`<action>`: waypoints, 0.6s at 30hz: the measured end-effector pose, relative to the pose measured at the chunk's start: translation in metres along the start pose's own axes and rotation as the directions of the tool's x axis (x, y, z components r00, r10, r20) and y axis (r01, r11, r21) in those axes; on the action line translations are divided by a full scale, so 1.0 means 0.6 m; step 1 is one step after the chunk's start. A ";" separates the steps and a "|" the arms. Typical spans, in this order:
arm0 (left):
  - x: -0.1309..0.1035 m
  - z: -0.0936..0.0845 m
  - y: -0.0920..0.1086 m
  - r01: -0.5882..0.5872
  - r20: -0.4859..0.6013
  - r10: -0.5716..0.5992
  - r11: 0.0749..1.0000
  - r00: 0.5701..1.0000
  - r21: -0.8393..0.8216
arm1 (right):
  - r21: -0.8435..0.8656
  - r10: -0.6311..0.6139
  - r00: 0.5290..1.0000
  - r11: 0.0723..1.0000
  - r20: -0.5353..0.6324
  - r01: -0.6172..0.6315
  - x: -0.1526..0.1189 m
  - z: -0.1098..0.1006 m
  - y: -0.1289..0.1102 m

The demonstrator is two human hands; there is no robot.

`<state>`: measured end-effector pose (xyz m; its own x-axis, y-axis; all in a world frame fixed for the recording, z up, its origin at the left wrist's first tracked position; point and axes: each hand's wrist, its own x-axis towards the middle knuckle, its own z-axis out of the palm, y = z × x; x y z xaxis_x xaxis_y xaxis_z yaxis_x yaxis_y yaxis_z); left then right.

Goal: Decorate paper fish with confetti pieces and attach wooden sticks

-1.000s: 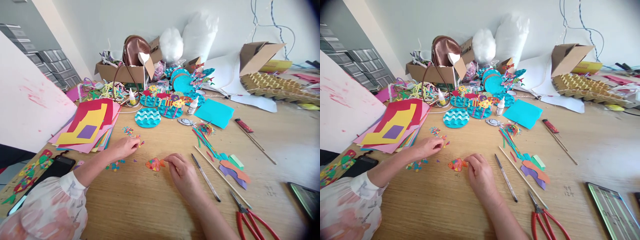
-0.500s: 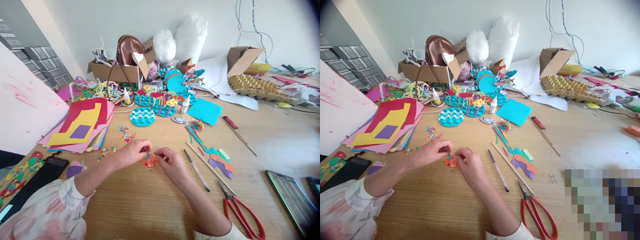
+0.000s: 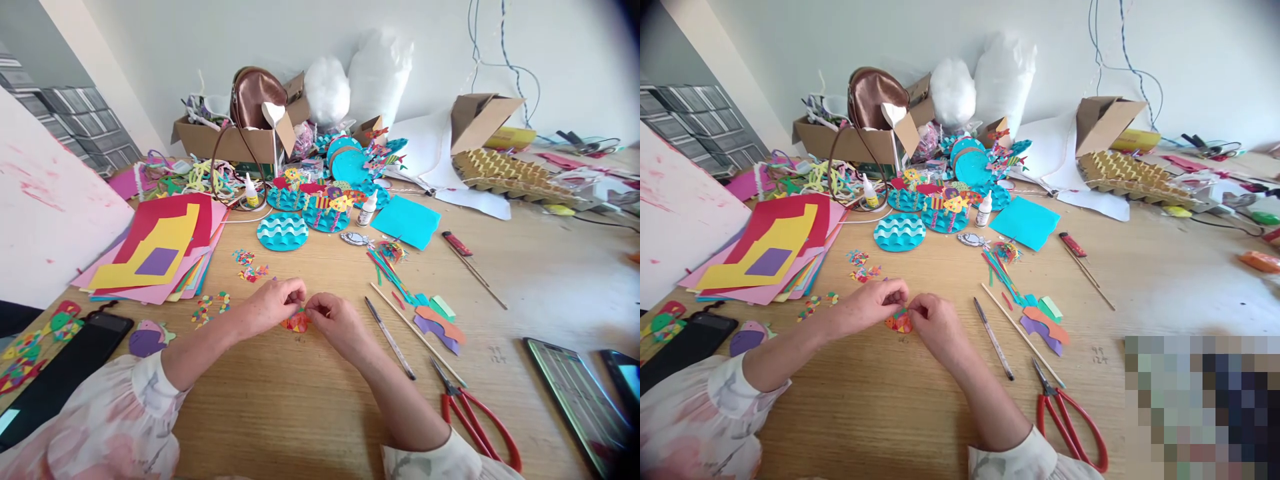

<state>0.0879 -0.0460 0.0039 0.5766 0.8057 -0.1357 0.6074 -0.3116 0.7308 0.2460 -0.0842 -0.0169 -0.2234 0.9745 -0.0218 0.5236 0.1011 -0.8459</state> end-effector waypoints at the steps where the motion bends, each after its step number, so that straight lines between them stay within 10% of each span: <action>1: 0.001 0.001 -0.001 0.002 -0.001 -0.002 1.000 1.000 0.001 | 0.000 0.005 1.000 1.000 0.002 -0.005 0.001 0.000 0.001; 18: 0.021 0.012 -0.006 -0.080 0.065 0.072 0.987 0.995 0.140 | -0.095 0.038 0.999 0.995 0.000 -0.038 0.009 0.004 0.017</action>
<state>0.0970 -0.0382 -0.0055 0.6531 0.7466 -0.1263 0.6297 -0.4429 0.6382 0.2482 -0.0785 -0.0272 -0.2032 0.9777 -0.0537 0.6073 0.0828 -0.7901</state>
